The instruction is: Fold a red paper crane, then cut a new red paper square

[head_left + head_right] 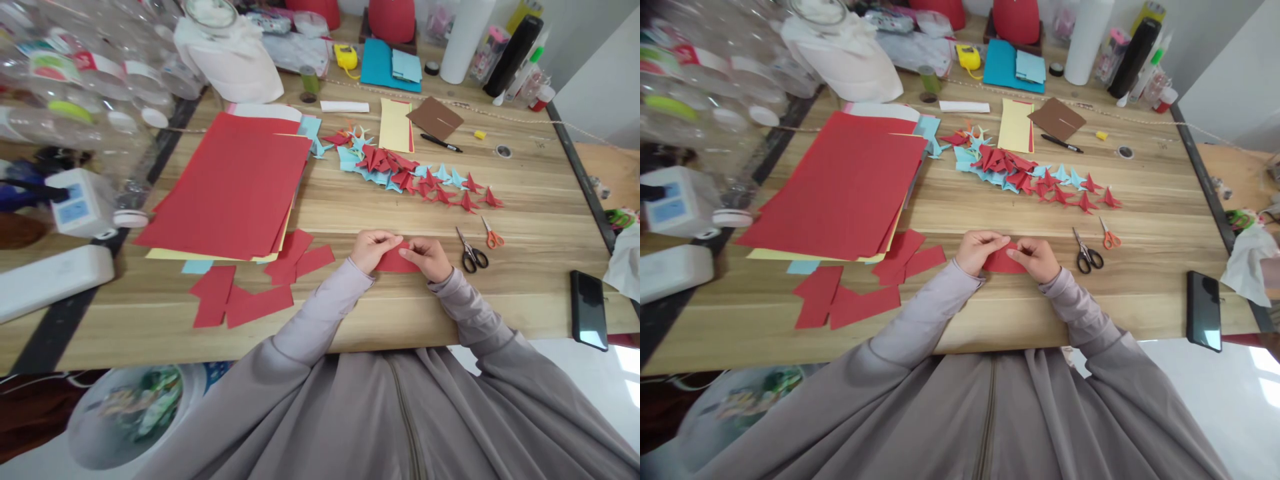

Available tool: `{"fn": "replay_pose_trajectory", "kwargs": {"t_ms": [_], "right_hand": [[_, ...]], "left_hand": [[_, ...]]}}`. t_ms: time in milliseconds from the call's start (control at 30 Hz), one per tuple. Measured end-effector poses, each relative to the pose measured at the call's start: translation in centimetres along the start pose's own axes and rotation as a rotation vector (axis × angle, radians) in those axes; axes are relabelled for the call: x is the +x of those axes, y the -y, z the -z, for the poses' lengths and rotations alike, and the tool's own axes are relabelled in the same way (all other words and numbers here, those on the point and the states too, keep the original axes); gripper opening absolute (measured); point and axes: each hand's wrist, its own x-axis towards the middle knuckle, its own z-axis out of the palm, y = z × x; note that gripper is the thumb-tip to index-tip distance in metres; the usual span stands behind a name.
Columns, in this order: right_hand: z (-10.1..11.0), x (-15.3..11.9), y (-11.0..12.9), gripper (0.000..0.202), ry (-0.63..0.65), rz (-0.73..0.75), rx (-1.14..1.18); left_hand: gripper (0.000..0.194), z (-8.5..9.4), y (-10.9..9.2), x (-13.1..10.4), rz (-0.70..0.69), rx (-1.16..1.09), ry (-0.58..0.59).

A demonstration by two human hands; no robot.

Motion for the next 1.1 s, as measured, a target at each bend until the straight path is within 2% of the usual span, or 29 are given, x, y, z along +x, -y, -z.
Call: {"fn": "replay_pose_trajectory", "kwargs": {"t_ms": [233, 367, 500, 700, 967, 1100], "right_hand": [[0.0, -0.1, 0.8, 0.050, -0.010, -0.007, 0.063], [0.1, 0.0, 0.7, 0.049, -0.076, -0.049, 0.096], [0.2, 0.1, 0.5, 0.050, -0.146, -0.042, 0.102], [0.1, 0.1, 0.3, 0.049, -0.040, -0.015, 0.044], [0.2, 0.2, 0.9, 0.054, -0.167, 0.036, 0.005], [0.3, 0.0, 1.1, 0.055, -0.150, 0.040, 0.004]], "left_hand": [[0.029, 0.0, -0.1, -0.1, 0.010, -0.004, -0.015], [0.040, -0.1, 0.1, 0.0, 0.055, -0.016, -0.043], [0.032, 0.0, 0.3, 0.1, -0.006, -0.011, -0.062], [0.023, 0.2, 0.4, 0.1, -0.075, 0.026, -0.150], [0.030, 0.2, 0.6, 0.3, -0.041, 0.005, -0.167], [0.030, 0.3, 0.4, 0.2, -0.068, 0.019, -0.128]]}}
